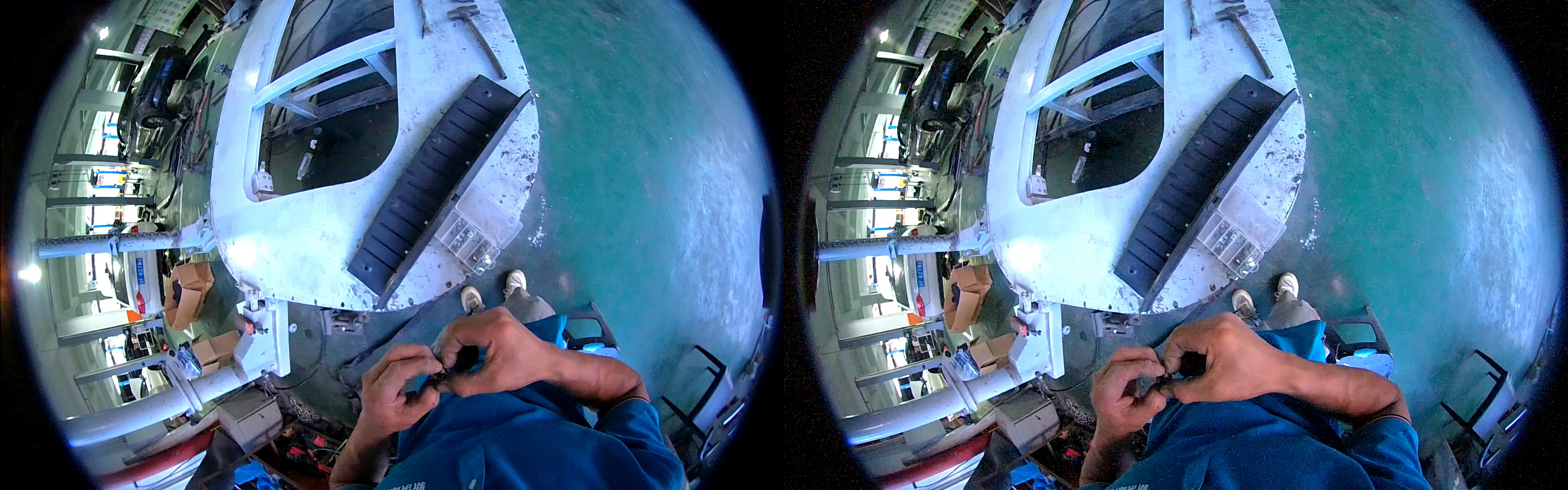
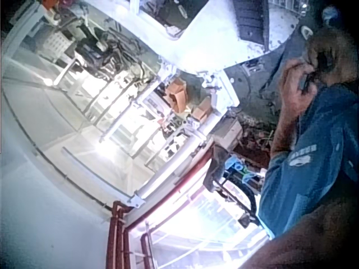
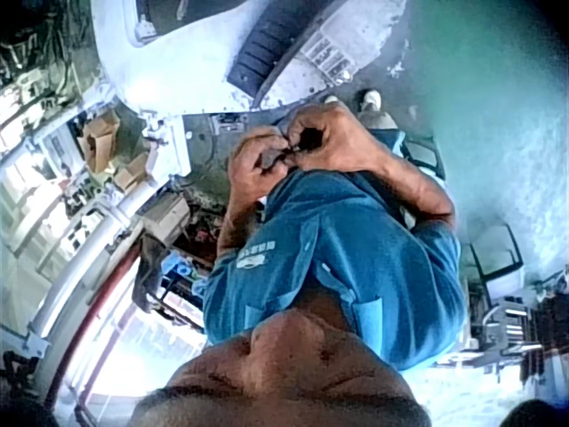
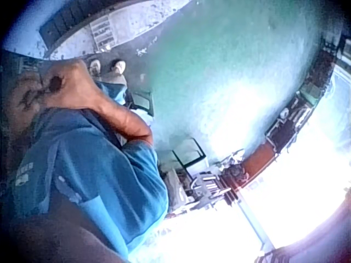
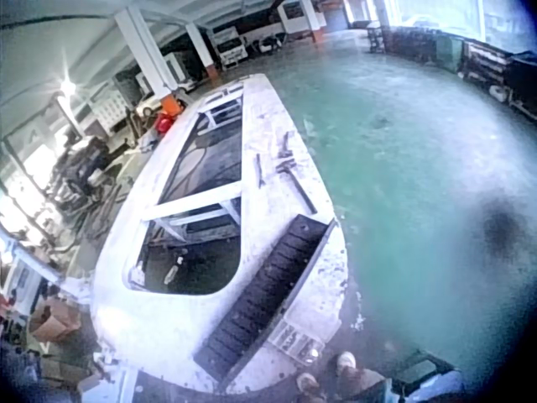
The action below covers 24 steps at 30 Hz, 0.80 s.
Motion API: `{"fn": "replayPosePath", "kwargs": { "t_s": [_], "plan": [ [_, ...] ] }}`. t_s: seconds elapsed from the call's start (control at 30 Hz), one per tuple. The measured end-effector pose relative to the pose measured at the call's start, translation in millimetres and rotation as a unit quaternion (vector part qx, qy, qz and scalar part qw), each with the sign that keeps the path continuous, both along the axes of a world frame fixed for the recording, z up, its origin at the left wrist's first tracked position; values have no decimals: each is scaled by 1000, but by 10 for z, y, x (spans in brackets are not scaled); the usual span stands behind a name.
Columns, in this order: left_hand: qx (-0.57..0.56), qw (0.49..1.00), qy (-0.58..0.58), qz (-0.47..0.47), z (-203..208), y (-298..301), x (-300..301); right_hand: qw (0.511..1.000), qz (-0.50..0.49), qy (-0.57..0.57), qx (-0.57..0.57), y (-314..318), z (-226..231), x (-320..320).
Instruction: The person assembles small fasteners and clips, then attaches a black plastic trim piece to a white car body panel. They use a hammer to tap the trim into place and continue securing it with additional fasteners.
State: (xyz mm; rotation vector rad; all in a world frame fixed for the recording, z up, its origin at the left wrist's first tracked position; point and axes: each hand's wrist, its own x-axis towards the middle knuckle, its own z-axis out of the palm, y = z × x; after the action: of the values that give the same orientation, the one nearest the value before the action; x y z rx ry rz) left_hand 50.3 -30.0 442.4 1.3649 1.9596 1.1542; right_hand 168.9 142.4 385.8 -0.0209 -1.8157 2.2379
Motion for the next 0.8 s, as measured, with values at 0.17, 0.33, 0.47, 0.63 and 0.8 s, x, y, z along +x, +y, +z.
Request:
{"fn": "replayPosePath", "kwargs": {
  "t_s": [0.17, 0.33, 0.47, 0.63, 0.8],
  "plan": [
    [-24, 999, 23, -21, 108, 26, -27, 1000, 11, -11, 4, 35, 57, 8],
    [-54, 997, 41, -37, 166, 75, -54, 1000, -10, 4, 20, 20, 41, 12],
    [-62, 996, 39, -44, 170, 72, -61, 999, -9, -7, 37, 20, 75, 28],
    [-77, 996, 23, -45, 185, 92, -58, 999, 4, -5, 53, 48, 93, 33],
    [-89, 995, 19, -47, 186, 107, -44, 999, 34, -1, 26, 75, 71, 15]
  ]
}}
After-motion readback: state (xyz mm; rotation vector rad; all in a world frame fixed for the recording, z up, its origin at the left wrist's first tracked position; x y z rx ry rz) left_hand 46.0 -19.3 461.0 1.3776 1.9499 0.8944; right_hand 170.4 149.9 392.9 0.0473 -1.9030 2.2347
